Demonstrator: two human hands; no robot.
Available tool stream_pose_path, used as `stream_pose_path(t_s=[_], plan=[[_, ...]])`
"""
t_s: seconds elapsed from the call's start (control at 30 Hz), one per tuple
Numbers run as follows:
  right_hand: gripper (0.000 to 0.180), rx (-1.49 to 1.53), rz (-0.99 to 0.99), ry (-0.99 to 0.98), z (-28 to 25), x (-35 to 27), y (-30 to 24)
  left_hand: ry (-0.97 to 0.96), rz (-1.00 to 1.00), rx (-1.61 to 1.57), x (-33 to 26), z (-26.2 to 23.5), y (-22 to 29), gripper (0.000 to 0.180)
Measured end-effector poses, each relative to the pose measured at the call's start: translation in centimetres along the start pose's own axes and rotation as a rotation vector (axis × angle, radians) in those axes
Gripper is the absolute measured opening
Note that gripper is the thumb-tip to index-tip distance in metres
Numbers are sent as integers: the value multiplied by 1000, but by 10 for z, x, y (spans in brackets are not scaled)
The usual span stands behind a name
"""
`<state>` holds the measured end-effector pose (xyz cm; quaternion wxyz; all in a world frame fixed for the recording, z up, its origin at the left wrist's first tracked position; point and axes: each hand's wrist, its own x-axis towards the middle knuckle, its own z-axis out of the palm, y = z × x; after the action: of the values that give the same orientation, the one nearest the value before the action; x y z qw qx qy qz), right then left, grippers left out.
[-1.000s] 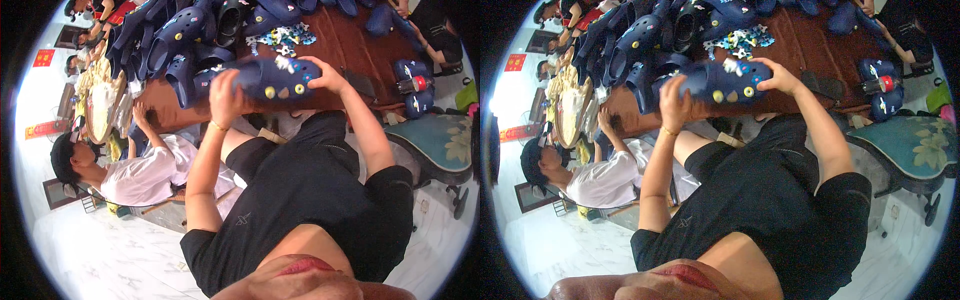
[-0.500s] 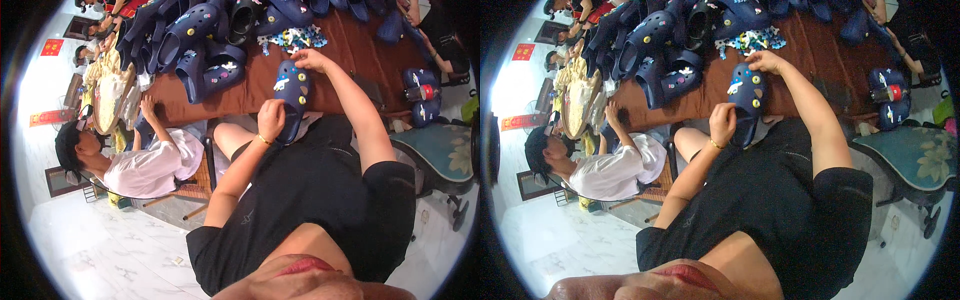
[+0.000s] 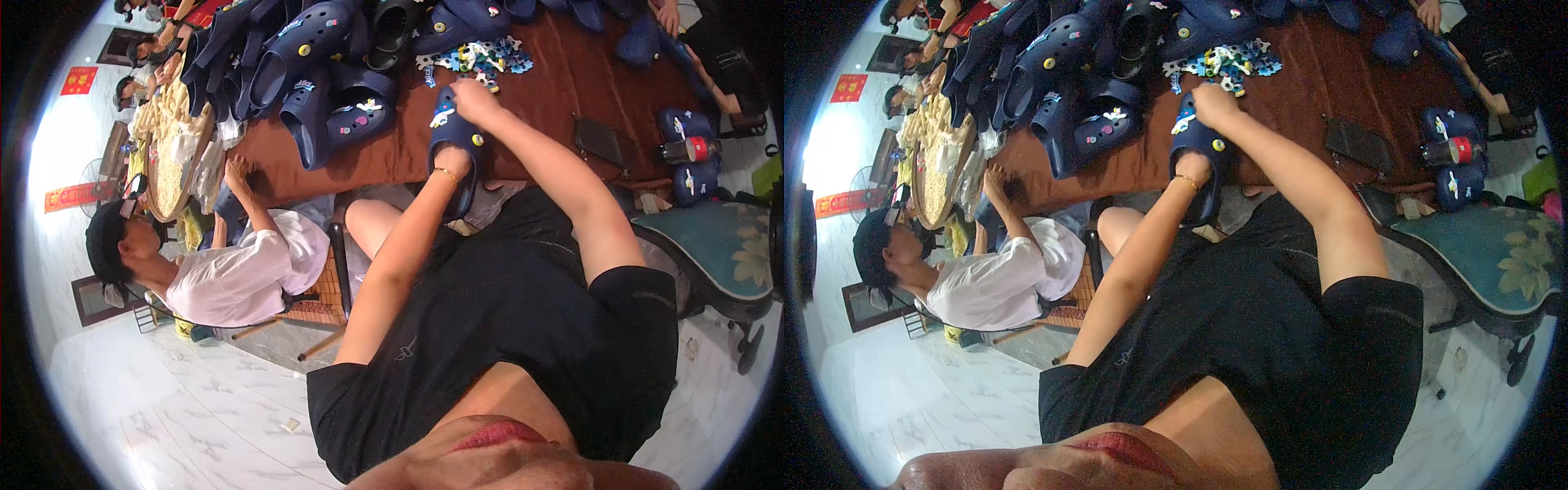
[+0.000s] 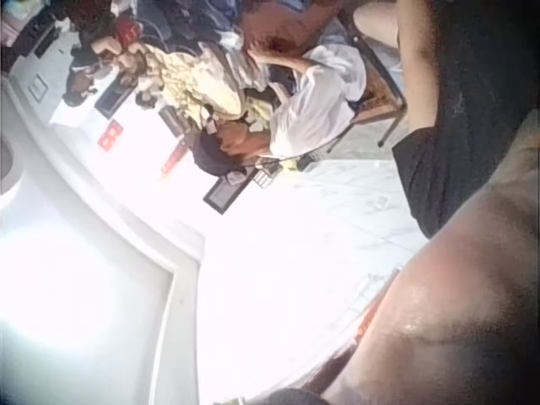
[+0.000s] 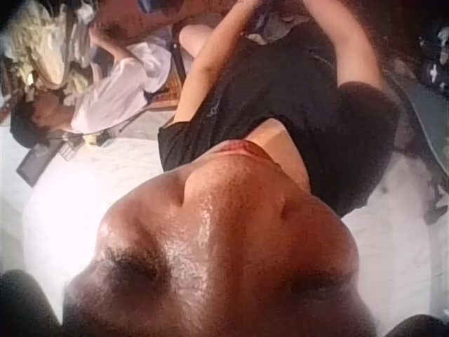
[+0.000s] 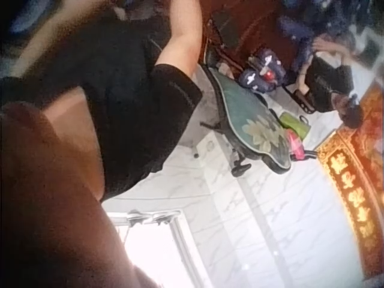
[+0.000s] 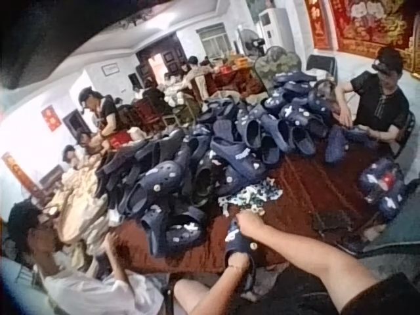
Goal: Attach small decorative charms into the holes of foam clogs/sandals.
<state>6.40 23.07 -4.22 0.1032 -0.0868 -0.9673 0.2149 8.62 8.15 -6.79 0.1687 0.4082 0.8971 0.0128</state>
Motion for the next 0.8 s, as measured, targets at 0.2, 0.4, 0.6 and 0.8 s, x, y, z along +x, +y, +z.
stream_pose_path(t_s=[0.2,0.4,0.6,0.8], plan=[[13,-112,55,204,-7,-17,-43,337,2,-40,15,23,-8,37],[11,-32,24,203,-6,-29,-26,394,70,-281,18,-1,1,58],[14,675,352,386,3,-34,31,342,89,-183,18,-9,8,47],[20,549,17,221,-17,-20,8,822,210,-131,19,31,-7,30]])
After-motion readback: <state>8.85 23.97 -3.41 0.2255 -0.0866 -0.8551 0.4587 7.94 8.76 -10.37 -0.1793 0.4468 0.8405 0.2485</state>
